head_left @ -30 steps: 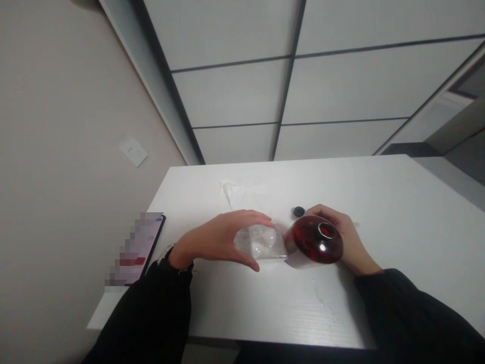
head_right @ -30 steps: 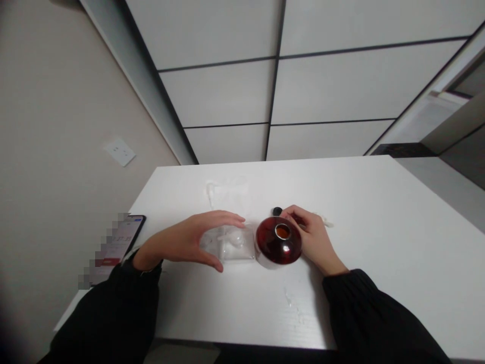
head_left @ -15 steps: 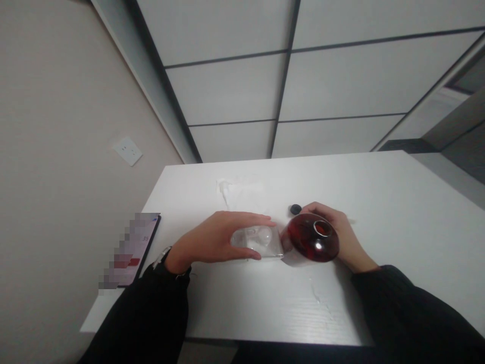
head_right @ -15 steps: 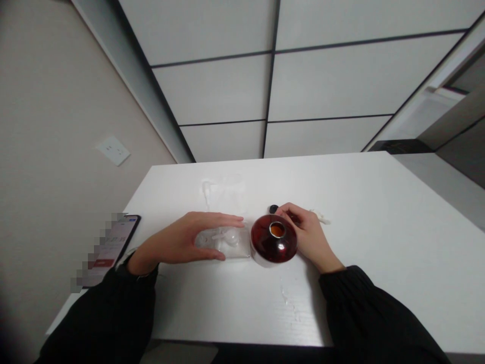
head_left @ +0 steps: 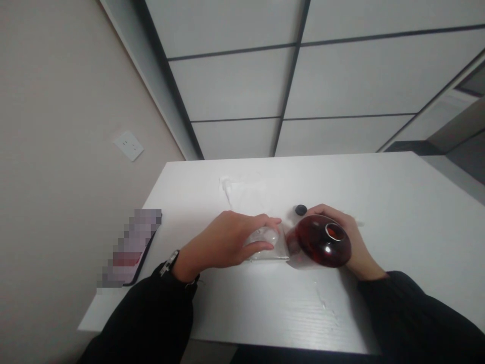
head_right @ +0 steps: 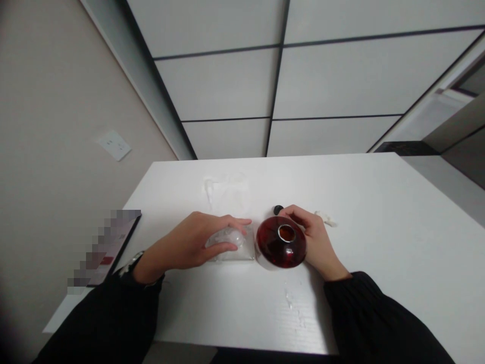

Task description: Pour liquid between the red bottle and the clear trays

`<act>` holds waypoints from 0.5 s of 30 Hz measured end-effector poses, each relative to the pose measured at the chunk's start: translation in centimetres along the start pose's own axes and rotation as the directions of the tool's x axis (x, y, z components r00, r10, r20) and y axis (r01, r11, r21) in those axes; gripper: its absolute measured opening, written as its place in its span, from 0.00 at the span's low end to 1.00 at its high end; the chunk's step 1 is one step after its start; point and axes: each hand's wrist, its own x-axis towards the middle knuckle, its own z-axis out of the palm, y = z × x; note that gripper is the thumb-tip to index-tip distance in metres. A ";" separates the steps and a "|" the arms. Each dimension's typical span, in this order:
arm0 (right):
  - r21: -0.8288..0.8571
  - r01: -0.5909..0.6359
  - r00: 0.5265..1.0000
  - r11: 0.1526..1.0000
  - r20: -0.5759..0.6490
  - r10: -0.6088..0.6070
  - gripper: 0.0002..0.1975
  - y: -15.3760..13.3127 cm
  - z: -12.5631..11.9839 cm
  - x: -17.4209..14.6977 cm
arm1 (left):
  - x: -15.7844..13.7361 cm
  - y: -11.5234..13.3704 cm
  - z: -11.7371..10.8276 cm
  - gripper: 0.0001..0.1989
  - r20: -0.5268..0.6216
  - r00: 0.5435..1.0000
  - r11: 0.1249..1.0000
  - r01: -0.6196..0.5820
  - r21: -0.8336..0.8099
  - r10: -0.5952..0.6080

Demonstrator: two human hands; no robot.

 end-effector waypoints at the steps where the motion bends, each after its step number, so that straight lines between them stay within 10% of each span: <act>1: 0.002 0.006 1.000 1.000 -0.001 -0.006 0.07 0.0 0.0 0.0 | 0.0 0.0 0.1 0.18 0.002 1.000 1.000 0.003 0.011 -0.003; 15: 0.012 0.048 0.997 0.999 -0.061 -0.047 0.06 0.9 0.7 0.1 | 0.5 0.2 0.1 0.17 -0.009 0.997 0.997 0.075 -0.024 -0.075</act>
